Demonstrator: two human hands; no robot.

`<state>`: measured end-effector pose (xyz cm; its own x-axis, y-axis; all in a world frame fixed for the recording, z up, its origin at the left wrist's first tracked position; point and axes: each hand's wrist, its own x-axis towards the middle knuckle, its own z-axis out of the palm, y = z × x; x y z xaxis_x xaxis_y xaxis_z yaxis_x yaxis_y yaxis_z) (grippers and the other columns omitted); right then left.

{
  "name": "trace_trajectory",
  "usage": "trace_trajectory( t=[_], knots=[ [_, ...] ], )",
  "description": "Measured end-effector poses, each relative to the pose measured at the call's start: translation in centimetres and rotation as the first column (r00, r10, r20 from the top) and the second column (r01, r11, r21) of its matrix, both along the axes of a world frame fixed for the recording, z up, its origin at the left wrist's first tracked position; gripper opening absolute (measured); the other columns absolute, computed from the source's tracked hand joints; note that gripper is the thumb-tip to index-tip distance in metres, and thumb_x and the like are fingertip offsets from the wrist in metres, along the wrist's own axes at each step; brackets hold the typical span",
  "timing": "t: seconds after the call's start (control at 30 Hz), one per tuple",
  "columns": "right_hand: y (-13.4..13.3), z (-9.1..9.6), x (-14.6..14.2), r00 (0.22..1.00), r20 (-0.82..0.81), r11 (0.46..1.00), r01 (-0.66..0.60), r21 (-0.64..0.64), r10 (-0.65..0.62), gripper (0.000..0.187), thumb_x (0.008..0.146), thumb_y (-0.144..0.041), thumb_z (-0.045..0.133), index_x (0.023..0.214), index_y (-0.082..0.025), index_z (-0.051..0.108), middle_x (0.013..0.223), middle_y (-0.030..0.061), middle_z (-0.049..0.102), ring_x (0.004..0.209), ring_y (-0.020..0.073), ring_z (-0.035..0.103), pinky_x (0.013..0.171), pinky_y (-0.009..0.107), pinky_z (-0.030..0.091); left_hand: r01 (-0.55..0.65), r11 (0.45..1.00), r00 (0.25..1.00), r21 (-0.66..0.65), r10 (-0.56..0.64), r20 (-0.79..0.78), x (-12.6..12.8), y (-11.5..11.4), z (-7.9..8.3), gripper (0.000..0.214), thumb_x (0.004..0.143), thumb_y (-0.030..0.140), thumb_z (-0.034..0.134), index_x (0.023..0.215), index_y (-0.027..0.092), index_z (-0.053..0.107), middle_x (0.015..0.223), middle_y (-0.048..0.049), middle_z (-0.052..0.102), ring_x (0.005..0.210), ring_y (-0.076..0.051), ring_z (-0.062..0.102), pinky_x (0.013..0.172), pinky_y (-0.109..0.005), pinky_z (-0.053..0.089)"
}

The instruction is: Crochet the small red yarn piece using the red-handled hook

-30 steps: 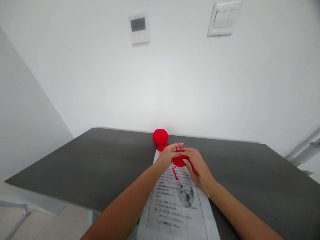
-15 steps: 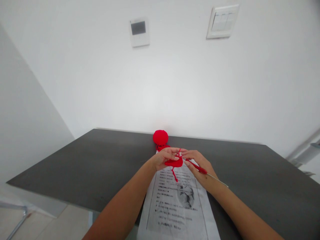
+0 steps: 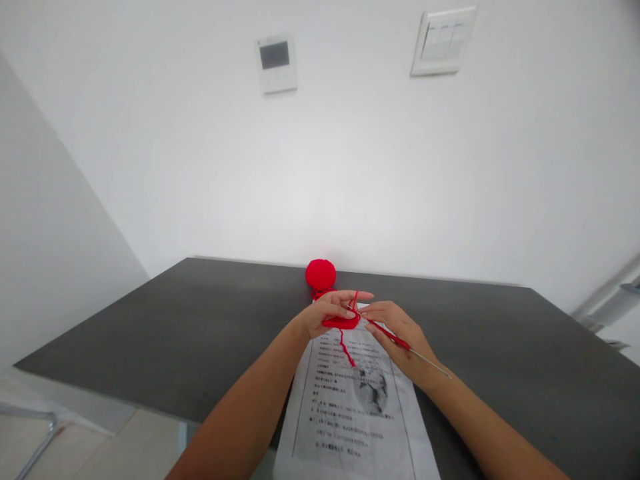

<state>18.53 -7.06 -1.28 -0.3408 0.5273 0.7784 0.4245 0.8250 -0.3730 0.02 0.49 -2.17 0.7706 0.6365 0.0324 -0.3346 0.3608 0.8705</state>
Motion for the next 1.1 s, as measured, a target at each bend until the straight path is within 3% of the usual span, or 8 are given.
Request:
trace_trajectory(
  t=[0.2, 0.43, 0.77, 1.1],
  knots=[
    [-0.3, 0.2, 0.0, 0.990, -0.140, 0.989, -0.014, -0.146, -0.007, 0.016, 0.091, -0.022, 0.055, 0.099, -0.023, 0.068, 0.098, 0.0077, 0.071, 0.094, 0.0200, 0.067, 0.084, 0.034, 0.054, -0.057, 0.996, 0.998, 0.063, 0.058, -0.014, -0.7, 0.7, -0.1, 0.053, 0.059, 0.011, 0.070, 0.112, 0.014, 0.067, 0.074, -0.0045, 0.067, 0.069, -0.015, 0.063, 0.071, -0.027, 0.043],
    [-0.1, -0.2, 0.2, 0.965, -0.259, 0.924, -0.058, -0.378, -0.045, 0.018, 0.090, -0.033, 0.057, 0.091, -0.022, 0.071, 0.092, 0.0065, 0.074, 0.086, 0.0205, 0.068, 0.077, 0.032, 0.055, -0.043, 0.995, 0.998, 0.088, 0.048, -0.048, -1.0, 0.7, 0.1, 0.048, 0.057, 0.011, 0.070, 0.105, 0.013, 0.069, 0.077, -0.0067, 0.069, 0.070, -0.017, 0.063, 0.070, -0.027, 0.043],
    [0.0, 0.3, 0.6, 0.959, -0.282, 0.899, -0.142, -0.415, 0.021, 0.021, 0.088, -0.037, 0.059, 0.086, -0.021, 0.072, 0.086, 0.0062, 0.074, 0.081, 0.0207, 0.069, 0.075, 0.032, 0.055, -0.008, 0.997, 0.998, 0.080, 0.013, -0.064, -1.1, 0.4, 0.5, 0.045, 0.050, 0.011, 0.070, 0.095, 0.010, 0.072, 0.077, -0.0082, 0.071, 0.069, -0.016, 0.062, 0.068, -0.026, 0.040],
    [-0.3, 0.9, 0.8, 0.978, -0.160, 0.931, -0.179, -0.319, 0.133, 0.013, 0.089, -0.025, 0.058, 0.094, -0.023, 0.070, 0.094, 0.0057, 0.073, 0.089, 0.0184, 0.068, 0.080, 0.030, 0.053, 0.013, 0.999, 1.000, 0.030, -0.013, 0.001, -1.0, 0.4, 0.0, 0.047, 0.049, 0.014, 0.068, 0.096, 0.009, 0.072, 0.076, -0.0089, 0.071, 0.064, -0.015, 0.061, 0.068, -0.027, 0.042]
  ],
)
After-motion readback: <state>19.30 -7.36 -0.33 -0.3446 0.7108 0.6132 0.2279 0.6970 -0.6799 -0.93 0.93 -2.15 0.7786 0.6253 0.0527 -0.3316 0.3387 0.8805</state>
